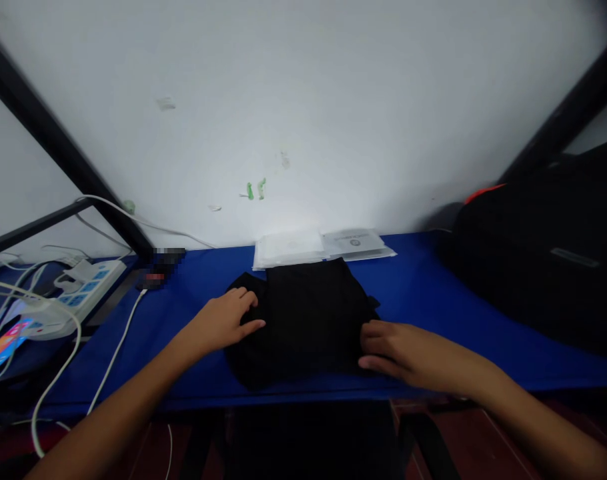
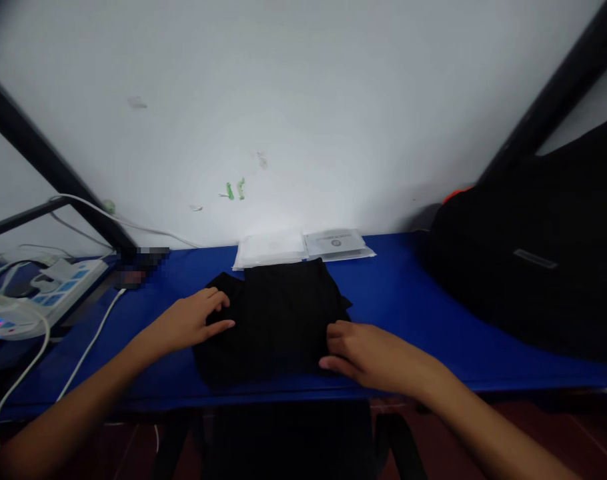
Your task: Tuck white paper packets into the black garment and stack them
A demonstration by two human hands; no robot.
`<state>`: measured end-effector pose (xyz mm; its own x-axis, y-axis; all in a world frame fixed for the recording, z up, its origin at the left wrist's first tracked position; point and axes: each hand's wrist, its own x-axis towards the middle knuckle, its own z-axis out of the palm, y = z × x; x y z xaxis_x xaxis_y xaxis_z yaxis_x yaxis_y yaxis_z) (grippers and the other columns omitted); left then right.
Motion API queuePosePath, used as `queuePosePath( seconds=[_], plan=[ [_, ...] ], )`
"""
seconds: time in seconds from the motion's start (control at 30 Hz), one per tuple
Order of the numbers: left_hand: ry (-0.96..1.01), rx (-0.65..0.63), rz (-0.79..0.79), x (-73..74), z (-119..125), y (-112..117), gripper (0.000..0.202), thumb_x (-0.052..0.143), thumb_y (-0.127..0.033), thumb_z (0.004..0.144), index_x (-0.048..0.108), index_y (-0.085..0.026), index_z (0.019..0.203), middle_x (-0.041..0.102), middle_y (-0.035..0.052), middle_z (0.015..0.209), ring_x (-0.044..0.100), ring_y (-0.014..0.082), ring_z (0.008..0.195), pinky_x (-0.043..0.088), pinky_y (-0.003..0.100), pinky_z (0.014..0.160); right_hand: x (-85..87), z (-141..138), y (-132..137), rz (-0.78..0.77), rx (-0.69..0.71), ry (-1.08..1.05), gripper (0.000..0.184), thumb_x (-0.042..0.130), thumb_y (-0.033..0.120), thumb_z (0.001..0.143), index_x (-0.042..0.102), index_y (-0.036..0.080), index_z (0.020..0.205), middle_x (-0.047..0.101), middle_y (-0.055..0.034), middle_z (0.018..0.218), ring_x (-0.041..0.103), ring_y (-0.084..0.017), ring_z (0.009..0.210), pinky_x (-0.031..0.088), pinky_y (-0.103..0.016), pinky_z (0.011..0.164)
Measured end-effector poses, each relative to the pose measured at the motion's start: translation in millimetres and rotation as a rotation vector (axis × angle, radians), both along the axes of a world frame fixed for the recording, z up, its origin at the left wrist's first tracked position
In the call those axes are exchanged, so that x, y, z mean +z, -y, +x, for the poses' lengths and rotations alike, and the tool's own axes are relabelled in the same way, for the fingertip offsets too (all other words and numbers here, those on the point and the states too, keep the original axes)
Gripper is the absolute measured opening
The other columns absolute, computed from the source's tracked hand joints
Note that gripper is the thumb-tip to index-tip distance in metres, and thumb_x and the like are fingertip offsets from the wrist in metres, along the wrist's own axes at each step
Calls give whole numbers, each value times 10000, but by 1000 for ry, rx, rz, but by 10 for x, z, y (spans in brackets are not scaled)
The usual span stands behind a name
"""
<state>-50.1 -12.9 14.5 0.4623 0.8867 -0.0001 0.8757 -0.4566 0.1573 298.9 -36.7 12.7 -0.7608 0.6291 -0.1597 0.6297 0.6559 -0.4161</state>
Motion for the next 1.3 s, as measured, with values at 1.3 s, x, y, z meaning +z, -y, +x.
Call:
queuePosePath(
  seconds=[1.3],
  plan=[
    [-67, -143, -60, -419, 442, 86, 943, 321, -833, 807, 227, -220, 1517, 166, 117, 1592, 105, 343, 1471, 124, 568, 1156, -239, 192, -1607, 961, -609, 297, 251, 432, 129, 869, 589, 107, 1064, 631, -153, 1011, 498, -270, 925, 294, -334, 698]
  ],
)
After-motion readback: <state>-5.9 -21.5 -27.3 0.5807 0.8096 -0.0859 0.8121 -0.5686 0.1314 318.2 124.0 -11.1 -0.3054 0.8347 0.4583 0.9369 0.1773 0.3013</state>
